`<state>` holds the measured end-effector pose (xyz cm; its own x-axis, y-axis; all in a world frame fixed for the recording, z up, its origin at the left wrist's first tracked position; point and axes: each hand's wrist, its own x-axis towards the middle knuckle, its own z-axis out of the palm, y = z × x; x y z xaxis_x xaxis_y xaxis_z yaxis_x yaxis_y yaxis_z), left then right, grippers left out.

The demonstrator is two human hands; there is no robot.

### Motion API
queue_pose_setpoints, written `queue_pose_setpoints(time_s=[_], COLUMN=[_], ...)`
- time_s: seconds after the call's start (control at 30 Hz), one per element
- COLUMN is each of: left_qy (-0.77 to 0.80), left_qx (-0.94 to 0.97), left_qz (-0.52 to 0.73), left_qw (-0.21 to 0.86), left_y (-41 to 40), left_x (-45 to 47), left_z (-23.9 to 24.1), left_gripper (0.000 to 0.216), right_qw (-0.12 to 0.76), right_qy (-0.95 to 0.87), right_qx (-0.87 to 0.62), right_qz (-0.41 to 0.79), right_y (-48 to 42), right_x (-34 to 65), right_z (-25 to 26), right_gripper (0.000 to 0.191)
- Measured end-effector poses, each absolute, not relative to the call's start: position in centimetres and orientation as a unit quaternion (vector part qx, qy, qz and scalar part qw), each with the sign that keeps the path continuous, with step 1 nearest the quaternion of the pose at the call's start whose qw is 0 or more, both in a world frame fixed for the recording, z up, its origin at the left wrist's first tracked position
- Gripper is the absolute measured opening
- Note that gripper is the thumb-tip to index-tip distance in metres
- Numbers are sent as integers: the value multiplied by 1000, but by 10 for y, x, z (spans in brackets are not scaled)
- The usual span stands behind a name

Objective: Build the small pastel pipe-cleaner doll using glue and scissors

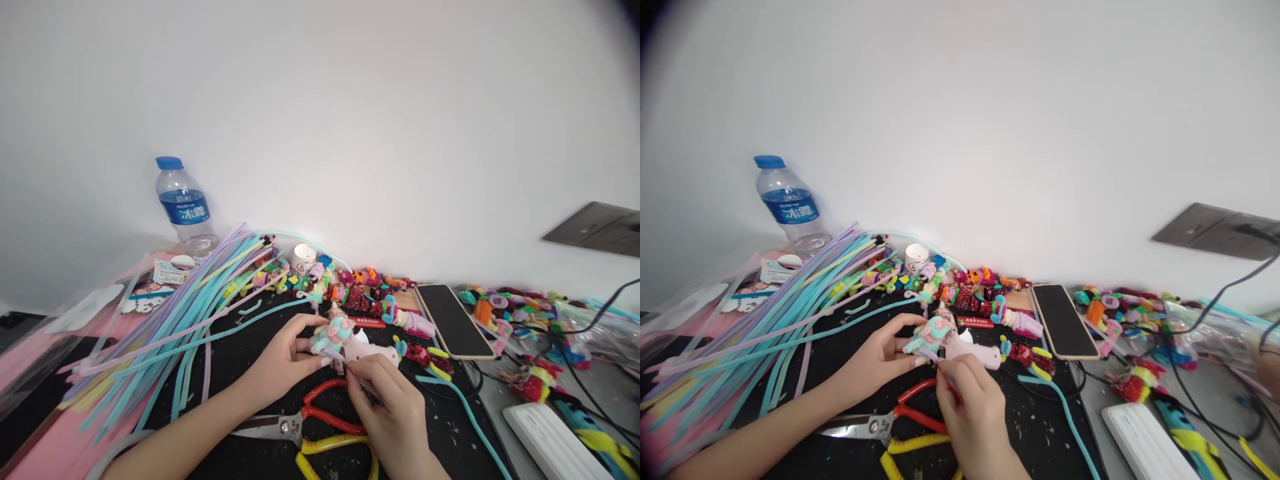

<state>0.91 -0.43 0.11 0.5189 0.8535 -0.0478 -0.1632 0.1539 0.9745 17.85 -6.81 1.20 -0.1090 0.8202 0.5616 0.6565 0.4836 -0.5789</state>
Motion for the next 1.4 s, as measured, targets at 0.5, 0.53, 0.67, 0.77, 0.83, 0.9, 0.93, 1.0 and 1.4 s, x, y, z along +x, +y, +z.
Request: queue_pose_setpoints(time_s=[0.5, 0.53, 0.67, 0.77, 0.83, 0.9, 0.93, 1.0, 1.4], left_qy=[269, 262, 269, 279, 282, 287, 290, 294, 277], left_qx=[437, 436, 441, 442, 437, 435, 436, 442, 442], left_qz=[382, 383, 373, 372, 378, 385, 387, 385, 368], left_qw=[768, 771, 771, 767, 766, 762, 759, 755, 770], left_y=[-1, -2, -2, -2, -2, -2, -2, -2, -2], left_x=[7, 7, 7, 6, 5, 5, 5, 5, 4], left_z=[1, 2, 2, 0, -1, -1, 0, 1, -1], left_gripper=[44, 44, 42, 42, 42, 43, 43, 43, 47], right_qw=[466, 468, 474, 470, 468, 454, 439, 402, 449], right_qy=[-708, -710, -729, -732, -713, -696, -695, -702, -690], right_qx=[-521, -516, -478, -475, -496, -522, -532, -547, -518], right_qz=[102, 106, 121, 134, 160, 191, 202, 216, 232], right_y=[-69, -69, -70, -70, -70, -70, -70, -68, -64], right_x=[184, 184, 183, 182, 182, 183, 183, 184, 188], right_z=[5, 6, 10, 11, 10, 9, 8, 8, 13], right_gripper=[14, 14, 16, 16, 16, 14, 13, 16, 16])
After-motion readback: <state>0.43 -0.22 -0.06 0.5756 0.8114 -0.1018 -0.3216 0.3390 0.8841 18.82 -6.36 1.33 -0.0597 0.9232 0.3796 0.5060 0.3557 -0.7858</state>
